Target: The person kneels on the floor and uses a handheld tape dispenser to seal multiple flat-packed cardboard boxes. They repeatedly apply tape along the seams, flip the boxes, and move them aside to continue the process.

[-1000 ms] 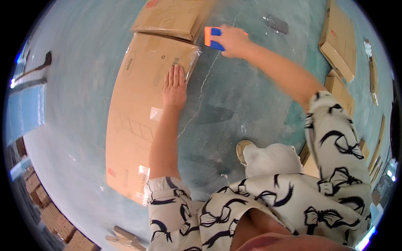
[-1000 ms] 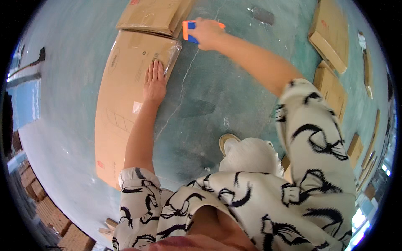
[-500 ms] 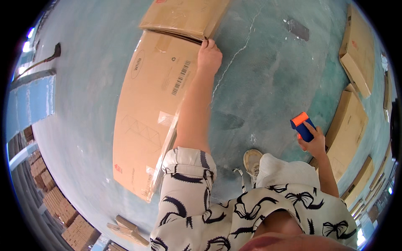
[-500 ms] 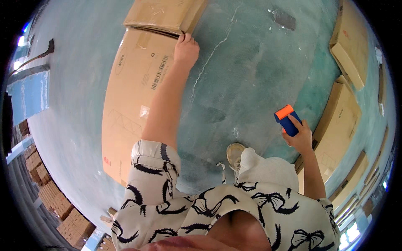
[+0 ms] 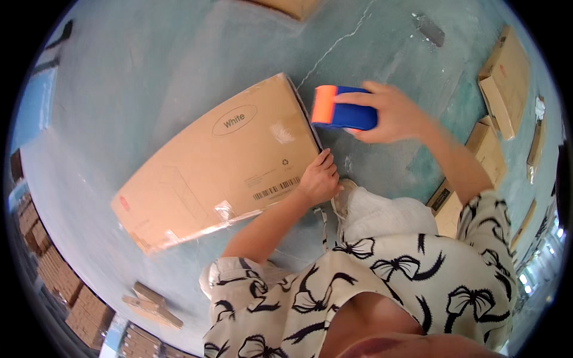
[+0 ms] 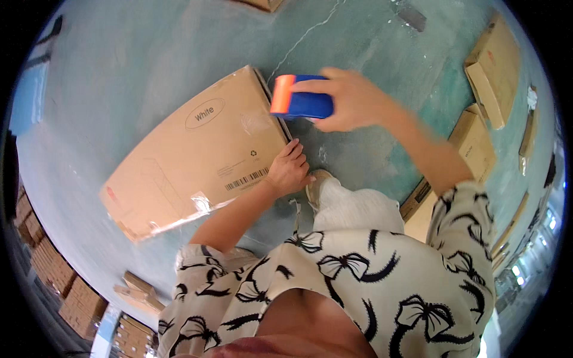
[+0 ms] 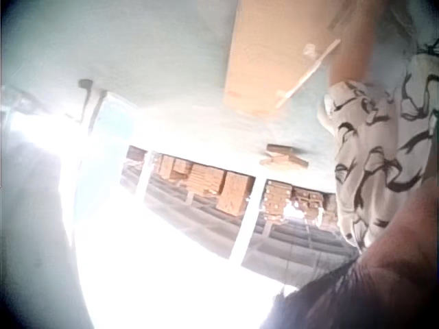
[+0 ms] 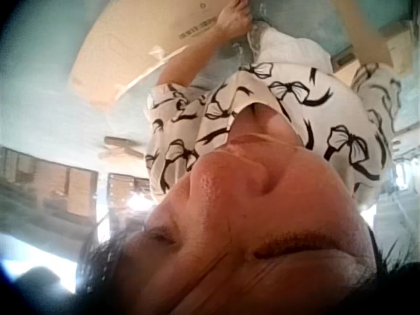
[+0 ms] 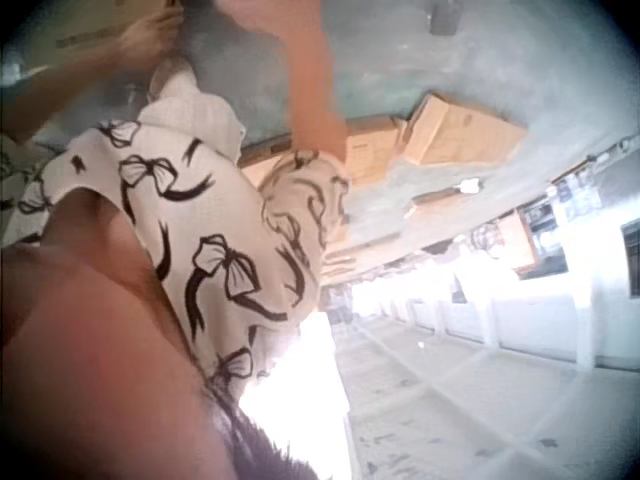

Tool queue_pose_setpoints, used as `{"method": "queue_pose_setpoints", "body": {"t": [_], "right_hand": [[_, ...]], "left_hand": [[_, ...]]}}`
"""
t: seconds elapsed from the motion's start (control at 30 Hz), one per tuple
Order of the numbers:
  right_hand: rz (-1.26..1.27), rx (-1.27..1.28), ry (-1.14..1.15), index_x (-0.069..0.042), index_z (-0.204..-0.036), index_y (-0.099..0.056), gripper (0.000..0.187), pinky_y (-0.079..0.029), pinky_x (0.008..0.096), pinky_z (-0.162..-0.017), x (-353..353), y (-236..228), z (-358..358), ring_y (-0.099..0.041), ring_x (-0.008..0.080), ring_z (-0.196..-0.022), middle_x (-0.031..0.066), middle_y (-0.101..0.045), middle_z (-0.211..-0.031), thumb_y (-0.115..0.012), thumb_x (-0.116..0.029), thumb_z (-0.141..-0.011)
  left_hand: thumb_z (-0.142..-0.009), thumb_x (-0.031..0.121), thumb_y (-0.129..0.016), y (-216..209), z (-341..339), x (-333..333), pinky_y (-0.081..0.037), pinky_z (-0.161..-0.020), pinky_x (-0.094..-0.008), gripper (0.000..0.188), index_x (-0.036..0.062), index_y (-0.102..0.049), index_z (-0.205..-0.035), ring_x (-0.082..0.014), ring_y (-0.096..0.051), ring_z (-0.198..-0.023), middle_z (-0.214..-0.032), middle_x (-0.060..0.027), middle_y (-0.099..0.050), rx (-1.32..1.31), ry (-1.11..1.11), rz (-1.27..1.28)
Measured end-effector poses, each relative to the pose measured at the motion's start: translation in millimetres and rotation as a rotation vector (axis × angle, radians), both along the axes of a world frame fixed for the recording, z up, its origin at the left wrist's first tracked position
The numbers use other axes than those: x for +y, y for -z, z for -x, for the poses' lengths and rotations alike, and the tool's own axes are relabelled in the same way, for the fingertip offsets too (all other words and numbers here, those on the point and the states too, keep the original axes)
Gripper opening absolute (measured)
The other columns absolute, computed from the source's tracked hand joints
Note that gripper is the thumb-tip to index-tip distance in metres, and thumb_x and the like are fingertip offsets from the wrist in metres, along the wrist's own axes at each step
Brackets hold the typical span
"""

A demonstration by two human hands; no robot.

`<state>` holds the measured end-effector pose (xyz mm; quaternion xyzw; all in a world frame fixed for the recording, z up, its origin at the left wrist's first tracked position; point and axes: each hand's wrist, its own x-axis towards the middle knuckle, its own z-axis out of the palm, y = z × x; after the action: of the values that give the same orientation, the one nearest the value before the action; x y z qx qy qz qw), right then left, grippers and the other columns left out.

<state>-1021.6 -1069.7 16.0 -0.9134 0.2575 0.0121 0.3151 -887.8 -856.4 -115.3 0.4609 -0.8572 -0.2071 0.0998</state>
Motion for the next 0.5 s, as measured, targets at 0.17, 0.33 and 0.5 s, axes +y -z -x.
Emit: {"method": "queue_pose_setpoints", "body": {"t": [0.17, 0.33, 0.5], "right_hand": [[0.053, 0.176, -0.518, -0.022, -0.121, -0.06, 0.062, -0.05, 0.0397, -0.068, 27.9, -8.9, -100.7, -0.062, 0.0307, -0.08, 0.0143, -0.058, -0.091, -0.074, -0.034, -0.062], [0.138, 0.183, -0.728, -0.022, -0.122, -0.06, 0.058, -0.05, 0.0381, -0.061, 51.2, -17.0, -133.6, -0.061, 0.0301, -0.074, 0.0154, -0.053, -0.086, -0.071, -0.031, -0.065], [0.163, 0.223, -0.731, -0.021, -0.119, -0.06, 0.057, -0.05, 0.0398, -0.064, 52.8, -3.0, -131.2, -0.061, 0.032, -0.076, 0.0152, -0.054, -0.089, -0.073, -0.033, -0.065]], "left_hand": [[-0.09, 0.046, -0.048, 1.4, -16.0, -3.9, -0.035, -0.101, -0.0442, 0.051, 0.0015, -0.07, -0.075, -0.0277, -0.052, -0.105, -0.089, -0.0103, -0.064, -0.019, 0.035, -0.032], [-0.085, 0.029, -0.049, 9.4, -10.2, 1.2, -0.042, -0.092, -0.0461, 0.033, 0.0074, -0.068, -0.069, -0.0269, -0.053, -0.1, -0.083, -0.0074, -0.062, -0.021, -0.069, -0.017], [-0.076, 0.025, -0.053, 27.0, -4.8, 6.3, -0.042, -0.092, -0.043, 0.022, 0.0118, -0.067, -0.067, -0.0246, -0.053, -0.097, -0.078, -0.0036, -0.061, 0.011, -0.112, 0.07]]}}
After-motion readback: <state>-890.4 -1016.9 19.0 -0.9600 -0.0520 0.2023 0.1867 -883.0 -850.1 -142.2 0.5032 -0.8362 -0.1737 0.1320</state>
